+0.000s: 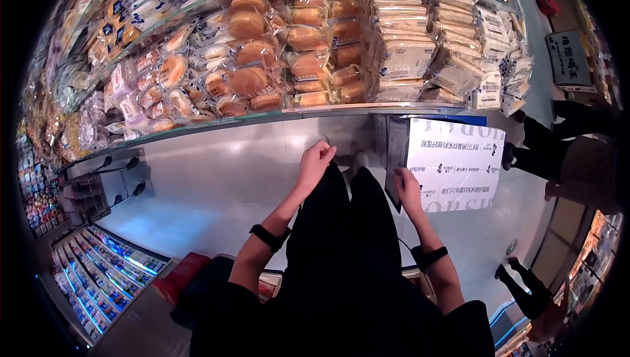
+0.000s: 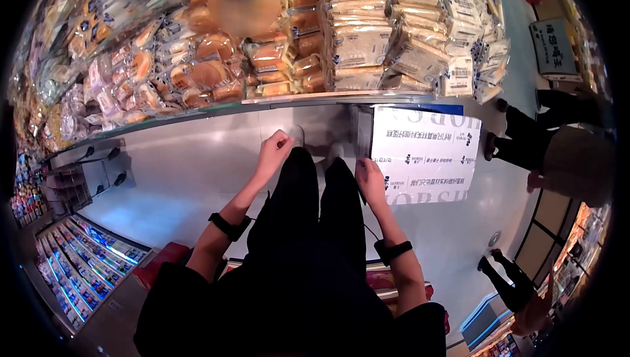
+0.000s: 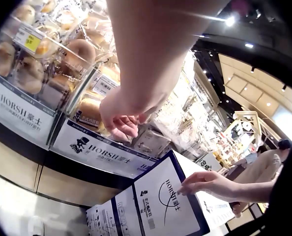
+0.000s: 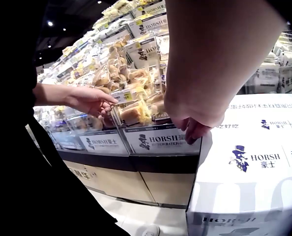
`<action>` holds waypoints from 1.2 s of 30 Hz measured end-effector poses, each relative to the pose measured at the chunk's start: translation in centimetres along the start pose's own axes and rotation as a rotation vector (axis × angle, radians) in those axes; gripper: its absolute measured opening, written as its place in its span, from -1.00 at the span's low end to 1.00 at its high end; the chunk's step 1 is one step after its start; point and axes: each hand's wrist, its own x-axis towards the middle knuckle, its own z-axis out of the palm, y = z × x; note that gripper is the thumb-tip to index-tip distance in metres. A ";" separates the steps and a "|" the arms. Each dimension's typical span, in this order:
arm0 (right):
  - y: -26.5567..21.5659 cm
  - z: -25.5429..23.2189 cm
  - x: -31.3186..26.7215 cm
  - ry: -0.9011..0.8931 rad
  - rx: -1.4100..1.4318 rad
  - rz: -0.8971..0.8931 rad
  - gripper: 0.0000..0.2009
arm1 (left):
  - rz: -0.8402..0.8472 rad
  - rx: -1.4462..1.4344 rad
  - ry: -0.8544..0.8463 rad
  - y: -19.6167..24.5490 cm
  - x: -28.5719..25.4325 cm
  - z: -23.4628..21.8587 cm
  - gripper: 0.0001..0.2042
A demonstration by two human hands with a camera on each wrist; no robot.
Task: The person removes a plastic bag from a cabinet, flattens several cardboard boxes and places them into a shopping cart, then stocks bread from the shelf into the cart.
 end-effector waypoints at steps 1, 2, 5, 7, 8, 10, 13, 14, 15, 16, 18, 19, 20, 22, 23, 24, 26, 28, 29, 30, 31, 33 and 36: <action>0.1 0.4 0.1 0.044 0.018 0.024 -0.83 | 0.118 0.065 0.046 0.5 0.7 -0.4 -0.81; 0.1 0.5 0.1 0.047 0.012 0.033 -0.83 | 0.118 0.059 0.037 1.1 1.3 -0.9 -0.81; 0.5 0.9 0.4 0.066 0.126 0.157 -0.85 | 0.203 0.093 0.064 2.8 3.3 -2.0 -0.83; 1.4 1.2 0.6 0.081 0.320 0.236 -0.85 | 0.368 0.125 0.079 3.4 4.5 -2.3 -0.87; 1.5 1.2 0.9 0.089 0.522 0.300 -0.85 | 0.369 0.121 0.068 4.0 5.0 -2.5 -0.87; 1.9 1.0 1.2 0.105 0.629 0.283 -0.83 | 0.476 0.123 0.004 5.1 5.6 -3.1 -0.90; 1.0 1.0 1.1 0.140 0.668 0.324 -0.83 | 0.618 0.193 -0.012 5.8 6.4 -3.3 -0.90; 0.9 1.3 1.1 0.151 0.677 0.334 -0.83 | 0.621 0.198 -0.029 5.7 6.7 -3.2 -0.90; 0.9 1.5 1.2 0.181 0.661 0.331 -0.83 | 0.655 0.236 -0.015 5.4 7.0 -3.0 -0.91; 0.9 1.8 1.2 0.209 0.642 0.326 -0.83 | 0.690 0.273 0.003 5.3 7.3 -2.7 -0.92; 0.7 2.2 1.2 0.243 0.651 0.334 -0.84 | 0.756 0.404 0.038 5.0 7.7 -2.2 -0.88; 0.6 2.3 1.2 0.256 0.632 0.344 -0.84 | 0.819 0.534 0.081 4.8 7.9 -1.9 -0.81; 0.4 2.3 1.3 0.271 0.614 0.353 -0.84 | 0.822 0.541 0.076 4.4 8.3 -1.5 -0.81; -0.1 1.9 1.4 0.271 0.631 0.382 -0.84 | 0.880 1.057 0.124 3.0 8.7 -0.3 -0.57; 0.1 1.8 1.5 0.261 0.614 0.366 -0.84 | 0.860 1.176 0.150 2.8 8.9 0.2 -0.43; 0.3 1.6 1.6 0.251 0.596 0.345 -0.83 | 0.872 1.178 0.151 2.6 9.0 0.6 -0.43; 0.5 1.5 1.8 0.258 0.596 0.362 -0.83 | 0.842 1.339 0.202 2.3 8.9 1.0 -0.40; 0.7 1.4 1.8 0.258 0.658 0.342 -0.83 | 0.831 1.397 0.188 2.2 9.1 1.0 -0.39; 0.5 1.4 1.7 0.251 0.656 0.355 -0.82 | 0.813 1.448 0.168 2.0 9.0 1.0 -0.38; 0.3 1.6 1.5 0.258 0.671 0.363 -0.82 | 0.823 1.459 0.156 1.7 9.0 1.0 -0.38; 0.2 1.8 1.3 0.282 0.627 0.320 -0.83 | 0.789 1.464 0.180 1.6 9.2 1.2 -0.38; 0.7 2.6 1.2 0.371 0.552 0.208 -0.85 | 0.795 1.427 0.217 1.4 9.2 1.5 -0.36; 0.9 3.3 0.3 0.496 -0.059 -0.034 -0.90 | 0.787 1.322 0.178 2.3 8.7 1.7 -0.39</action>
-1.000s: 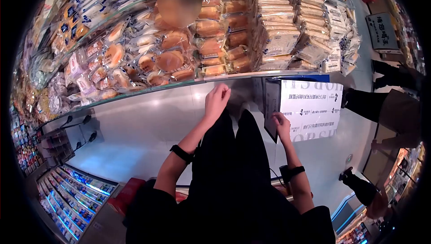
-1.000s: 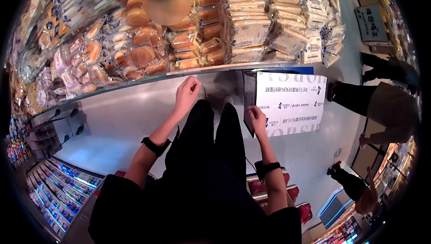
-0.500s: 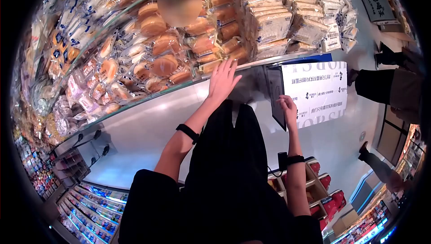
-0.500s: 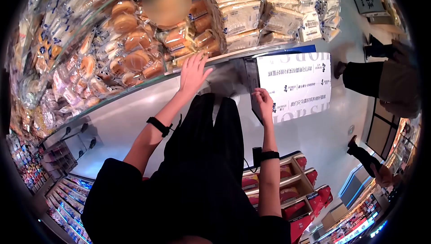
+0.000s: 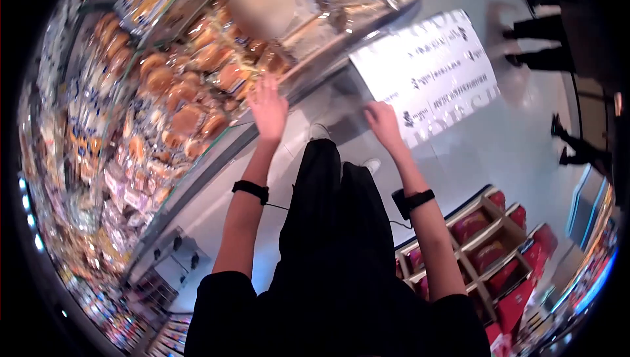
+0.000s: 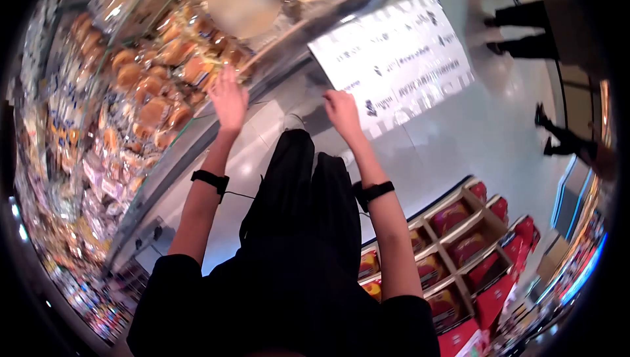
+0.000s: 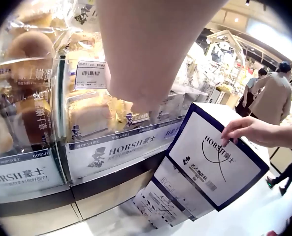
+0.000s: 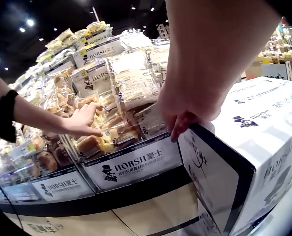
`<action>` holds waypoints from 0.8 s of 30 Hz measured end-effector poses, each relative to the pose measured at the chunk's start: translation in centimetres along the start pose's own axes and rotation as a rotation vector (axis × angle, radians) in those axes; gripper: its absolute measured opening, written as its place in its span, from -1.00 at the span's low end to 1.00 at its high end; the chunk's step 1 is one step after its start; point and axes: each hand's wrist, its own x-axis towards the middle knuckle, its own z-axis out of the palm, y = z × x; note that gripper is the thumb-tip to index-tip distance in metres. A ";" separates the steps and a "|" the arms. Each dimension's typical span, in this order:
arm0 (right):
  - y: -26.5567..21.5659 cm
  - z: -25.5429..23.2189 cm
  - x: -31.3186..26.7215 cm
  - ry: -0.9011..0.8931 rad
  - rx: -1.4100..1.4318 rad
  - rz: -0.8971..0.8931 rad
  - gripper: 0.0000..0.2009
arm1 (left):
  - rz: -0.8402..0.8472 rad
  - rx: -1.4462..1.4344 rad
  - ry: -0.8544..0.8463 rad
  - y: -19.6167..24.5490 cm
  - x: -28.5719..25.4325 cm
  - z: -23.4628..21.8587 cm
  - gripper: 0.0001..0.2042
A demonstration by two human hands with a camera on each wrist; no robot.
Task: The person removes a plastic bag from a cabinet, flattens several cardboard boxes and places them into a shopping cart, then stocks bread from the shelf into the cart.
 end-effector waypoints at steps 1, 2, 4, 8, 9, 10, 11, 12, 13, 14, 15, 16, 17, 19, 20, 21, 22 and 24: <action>-0.1 0.3 -1.1 0.018 -0.056 -0.068 -0.92 | 0.034 -0.029 0.044 -0.2 -0.1 0.3 -0.38; -0.3 0.5 -2.2 0.031 -0.115 -0.139 -0.92 | 0.045 -0.010 0.042 -0.1 -0.1 0.5 -0.37; -0.6 0.8 -5.5 -0.099 -0.185 -0.122 -0.93 | 0.039 0.030 0.010 0.4 -0.2 -0.3 -0.31; 1.1 1.1 -16.2 -0.232 0.140 0.133 -0.91 | 0.023 -0.028 0.088 1.9 -0.8 -1.2 -0.30; 2.0 0.6 -19.2 -0.271 0.161 0.204 -0.88 | -0.005 -0.051 0.158 2.6 -1.0 -1.4 -0.31; 3.2 0.2 -22.6 -0.312 0.184 0.275 -0.86 | 0.010 -0.049 0.160 3.9 -1.4 -1.6 -0.31; 4.8 0.6 -26.5 -0.303 0.097 0.338 -0.86 | 0.060 -0.160 0.223 5.8 -2.1 -1.8 -0.34; 6.6 0.7 -30.1 -0.376 0.064 0.477 -0.87 | 0.113 -0.269 0.283 8.0 -2.8 -2.0 -0.37; 8.3 0.5 -33.4 -0.396 0.079 0.586 -0.86 | 0.221 -0.370 0.244 10.5 -3.4 -2.8 -0.42; 9.6 0.4 -36.2 -0.463 0.016 0.763 -0.84 | 0.337 -0.449 0.199 13.1 -3.6 -3.4 -0.43; 11.9 0.8 -40.3 -0.400 0.026 0.763 -0.83 | 0.406 -0.482 0.164 16.0 -3.9 -4.0 -0.45; 13.8 1.3 -43.5 -0.406 -0.042 0.847 -0.83 | 0.462 -0.526 0.155 18.4 -3.9 -3.7 -0.46; 14.6 1.0 -45.2 -0.359 -0.047 0.896 -0.83 | 0.513 -0.574 0.128 20.8 -3.8 -4.2 -0.47; 15.7 0.3 -46.4 -0.300 -0.046 1.009 -0.83 | 0.599 -0.625 0.108 25.0 -2.8 -4.6 -0.50; 16.8 0.3 -46.4 -0.290 -0.042 1.067 -0.83 | 0.624 -0.673 0.120 26.9 -2.3 -4.3 -0.50; 17.5 0.7 -46.3 -0.194 0.003 1.041 -0.84 | 0.625 -0.674 0.127 28.6 -2.0 -4.0 -0.51; 18.2 1.2 -46.1 -0.098 0.044 1.013 -0.85 | 0.626 -0.676 0.135 30.2 -1.9 -3.6 -0.52; 18.4 1.6 -43.7 0.031 0.164 1.053 -0.86 | 0.672 -0.561 0.025 31.3 -1.9 -1.1 -0.53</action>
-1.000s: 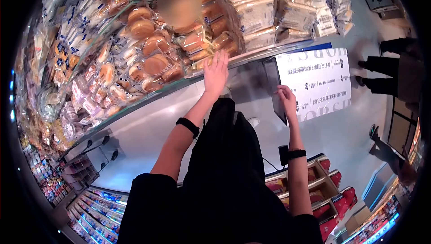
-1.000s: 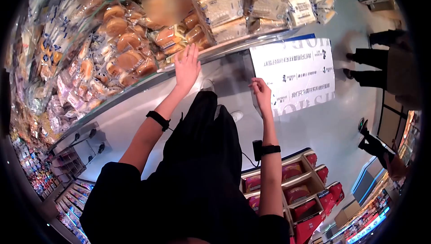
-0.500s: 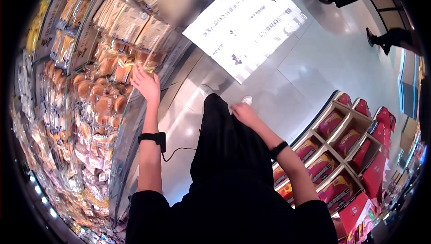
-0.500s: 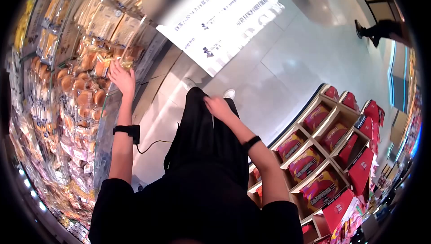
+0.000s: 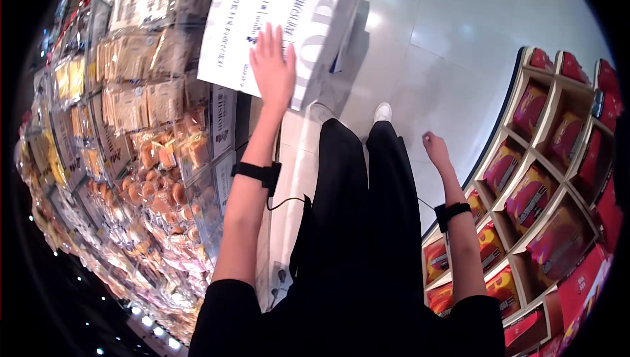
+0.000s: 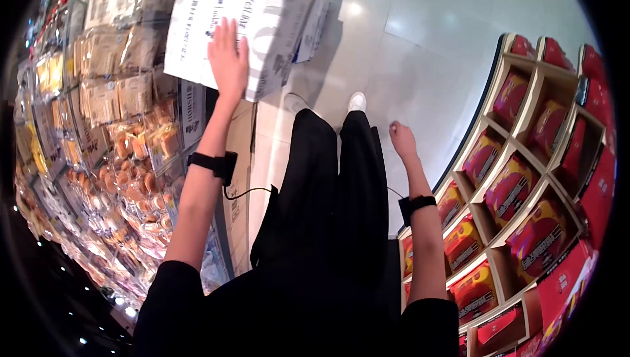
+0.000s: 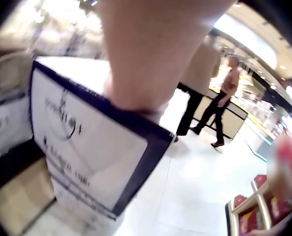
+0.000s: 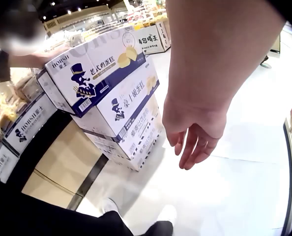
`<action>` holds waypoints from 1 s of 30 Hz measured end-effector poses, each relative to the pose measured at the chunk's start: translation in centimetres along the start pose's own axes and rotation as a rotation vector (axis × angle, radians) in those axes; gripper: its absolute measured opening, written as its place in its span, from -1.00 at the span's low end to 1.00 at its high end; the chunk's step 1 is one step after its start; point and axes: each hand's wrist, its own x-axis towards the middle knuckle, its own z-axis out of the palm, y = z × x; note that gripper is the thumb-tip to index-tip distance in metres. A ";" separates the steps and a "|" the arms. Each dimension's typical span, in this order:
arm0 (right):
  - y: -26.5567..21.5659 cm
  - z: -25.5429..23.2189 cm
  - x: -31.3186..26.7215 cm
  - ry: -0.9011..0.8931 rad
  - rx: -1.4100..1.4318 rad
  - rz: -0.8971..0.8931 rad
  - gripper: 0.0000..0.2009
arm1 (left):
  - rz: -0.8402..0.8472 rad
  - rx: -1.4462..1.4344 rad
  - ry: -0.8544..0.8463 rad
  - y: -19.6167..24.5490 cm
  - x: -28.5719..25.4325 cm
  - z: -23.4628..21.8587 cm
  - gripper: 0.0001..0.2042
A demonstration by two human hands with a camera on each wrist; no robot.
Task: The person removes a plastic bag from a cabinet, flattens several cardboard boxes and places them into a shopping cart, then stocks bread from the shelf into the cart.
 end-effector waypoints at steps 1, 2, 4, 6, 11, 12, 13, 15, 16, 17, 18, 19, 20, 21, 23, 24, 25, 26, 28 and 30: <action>-0.4 0.8 0.8 0.004 0.065 -0.004 -0.85 | -0.017 0.062 -0.038 0.0 0.0 0.4 -0.54; -0.9 1.6 1.6 0.009 0.133 -0.010 -0.85 | -0.032 0.128 -0.074 0.0 0.1 0.6 -0.54; -1.9 3.0 2.5 0.002 0.175 -0.008 -0.84 | -0.010 0.123 -0.067 -0.2 0.1 0.7 -0.55; -2.2 4.6 3.2 -0.001 0.216 -0.010 -0.84 | 0.036 0.094 -0.050 -0.1 0.1 0.8 -0.56; -1.7 6.8 3.0 0.008 0.280 0.006 -0.82 | 0.050 0.104 -0.036 0.4 0.1 1.3 -0.58; -1.2 7.5 3.0 0.023 0.274 0.005 -0.80 | 0.034 0.116 -0.022 0.4 -0.2 1.8 -0.58; -0.3 8.5 2.9 0.097 0.301 -0.103 -0.77 | 0.035 0.076 -0.015 0.2 -0.2 2.2 -0.58; -0.9 7.8 1.9 0.034 0.260 -0.041 -0.75 | 0.007 0.033 -0.002 -0.5 -0.2 1.6 -0.58; -0.4 7.9 1.7 -0.002 0.251 -0.062 -0.74 | -0.015 0.015 -0.003 -0.1 -0.3 1.5 -0.58; -0.1 8.1 1.4 0.010 0.264 -0.082 -0.75 | -0.005 0.049 0.011 -0.1 -0.3 1.4 -0.58; 1.1 8.9 1.1 0.048 0.328 -0.182 -0.77 | 0.006 0.080 0.020 0.0 -0.3 1.2 -0.58; 1.0 8.7 1.0 -0.008 0.212 -0.119 -0.77 | 0.002 0.097 0.027 -0.1 -0.3 1.1 -0.57; 1.7 9.0 1.0 -0.081 0.187 -0.083 -0.77 | -0.002 0.108 0.030 -0.2 -0.2 1.1 -0.57; 2.1 9.2 1.0 -0.094 0.167 -0.082 -0.79 | -0.012 0.117 0.027 -0.3 -0.1 1.1 -0.56; 1.8 8.6 1.2 -0.186 0.173 -0.090 -0.81 | -0.038 0.130 0.032 -0.1 -0.4 0.9 -0.56; 1.4 8.4 1.4 -0.199 0.154 -0.125 -0.81 | -0.053 0.135 0.040 0.3 -0.5 0.6 -0.56; 1.0 8.2 1.9 -0.215 0.128 -0.138 -0.82 | -0.057 0.117 0.042 0.2 -0.5 0.6 -0.56; 0.0 7.9 2.7 -0.231 0.100 -0.152 -0.83 | -0.064 0.099 0.046 0.0 -0.6 0.5 -0.56; -3.8 6.2 3.8 -0.272 0.103 -0.166 -0.82 | -0.076 0.053 0.081 0.0 -0.7 0.1 -0.56; -8.6 4.6 5.3 -0.094 0.261 -0.245 -0.82 | -0.085 0.045 0.101 -0.2 -0.8 -0.1 -0.57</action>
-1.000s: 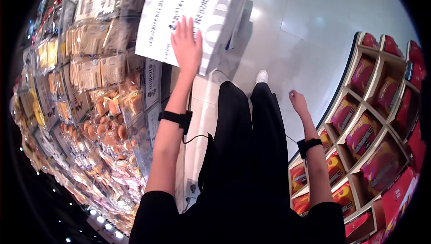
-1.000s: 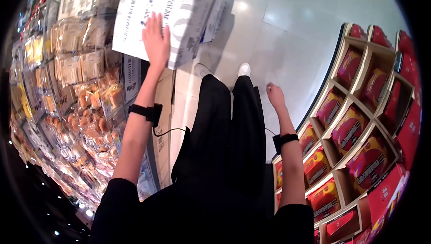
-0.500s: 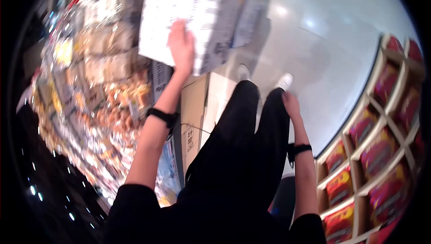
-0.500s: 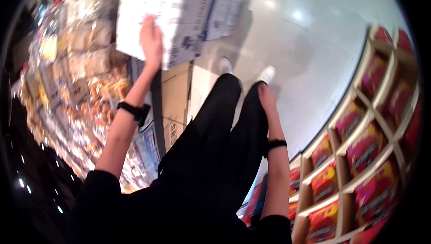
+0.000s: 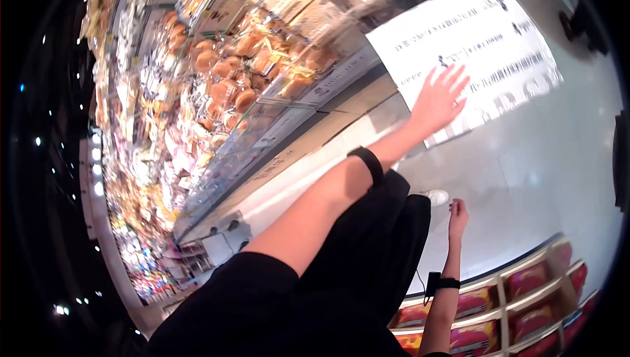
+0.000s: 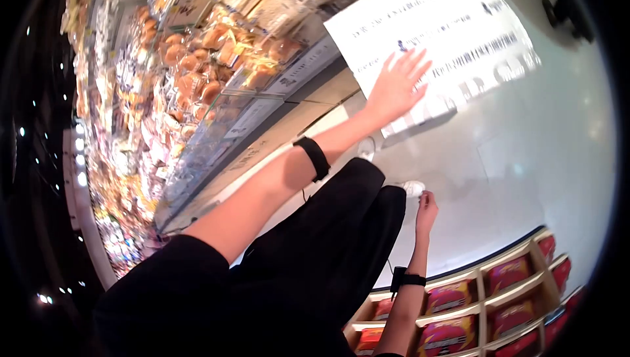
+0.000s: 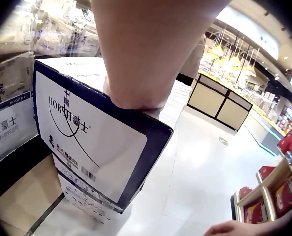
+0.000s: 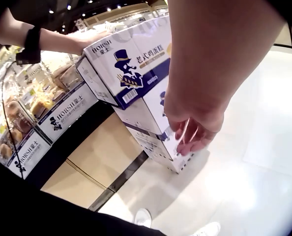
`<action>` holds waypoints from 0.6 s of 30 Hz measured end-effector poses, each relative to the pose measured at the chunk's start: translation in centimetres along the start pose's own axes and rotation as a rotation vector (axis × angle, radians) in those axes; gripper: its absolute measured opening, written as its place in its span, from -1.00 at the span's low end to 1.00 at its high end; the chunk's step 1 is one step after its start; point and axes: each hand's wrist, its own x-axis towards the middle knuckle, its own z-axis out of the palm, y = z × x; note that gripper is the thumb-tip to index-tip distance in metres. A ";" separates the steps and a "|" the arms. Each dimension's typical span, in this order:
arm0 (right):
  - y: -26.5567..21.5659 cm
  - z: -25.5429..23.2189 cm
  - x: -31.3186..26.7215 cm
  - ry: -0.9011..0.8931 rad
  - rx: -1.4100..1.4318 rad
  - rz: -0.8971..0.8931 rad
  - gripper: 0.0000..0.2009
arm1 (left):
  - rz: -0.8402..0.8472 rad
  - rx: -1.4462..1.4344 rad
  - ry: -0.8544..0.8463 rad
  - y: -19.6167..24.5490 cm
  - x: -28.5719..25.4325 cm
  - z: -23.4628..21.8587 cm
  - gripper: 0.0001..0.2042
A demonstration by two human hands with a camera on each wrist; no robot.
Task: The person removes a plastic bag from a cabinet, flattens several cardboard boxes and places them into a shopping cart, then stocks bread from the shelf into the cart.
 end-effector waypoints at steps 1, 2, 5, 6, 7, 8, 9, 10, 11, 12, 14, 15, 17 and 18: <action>-2.7 -0.5 1.4 0.065 0.012 -0.017 -0.79 | -0.005 -0.009 -0.009 -0.1 0.1 -0.2 -0.56; -6.0 -1.0 2.5 0.055 -0.008 -0.044 -0.79 | -0.011 -0.018 -0.020 -0.2 0.1 -0.5 -0.55; -14.8 -1.7 5.5 0.405 0.125 -0.128 -0.72 | -0.041 -0.074 0.029 -0.4 0.0 -0.7 -0.51; -16.8 -1.8 6.5 0.548 0.201 -0.195 -0.70 | -0.049 -0.079 0.057 -0.4 -0.2 -1.0 -0.52; -18.6 -1.8 7.3 0.691 0.281 -0.263 -0.67 | -0.055 -0.048 0.077 -0.5 -0.3 -1.3 -0.53; -20.2 -1.8 7.9 0.675 0.268 -0.281 -0.67 | -0.058 -0.018 0.097 -0.6 -0.3 -1.4 -0.53; -21.7 -1.7 8.4 0.729 0.204 -0.326 -0.67 | -0.066 -0.051 0.096 -0.7 -0.3 -1.7 -0.53; -23.1 -1.6 8.8 0.786 0.142 -0.369 -0.67 | -0.069 -0.085 0.093 -0.8 -0.3 -2.0 -0.53; -24.9 -1.1 9.0 0.801 0.136 -0.427 -0.70 | -0.070 -0.124 0.129 -0.9 -0.4 -1.9 -0.54; -26.0 -0.5 9.4 0.795 0.126 -0.439 -0.70 | -0.081 -0.128 0.139 -1.1 -0.5 -1.8 -0.54; -27.6 0.8 10.0 0.683 0.080 -0.486 -0.70 | -0.076 -0.150 0.194 -1.3 -0.6 -1.7 -0.56; -28.2 2.0 10.3 0.634 0.097 -0.471 -0.71 | -0.092 -0.179 0.248 -1.3 -0.7 -1.8 -0.58; -27.8 2.9 11.1 0.637 -0.024 -0.434 -0.71 | -0.103 -0.197 0.251 -1.5 -0.7 -2.0 -0.58; -27.9 3.1 11.2 0.648 0.032 -0.409 -0.71 | -0.104 -0.199 0.249 -1.8 -0.7 -2.2 -0.59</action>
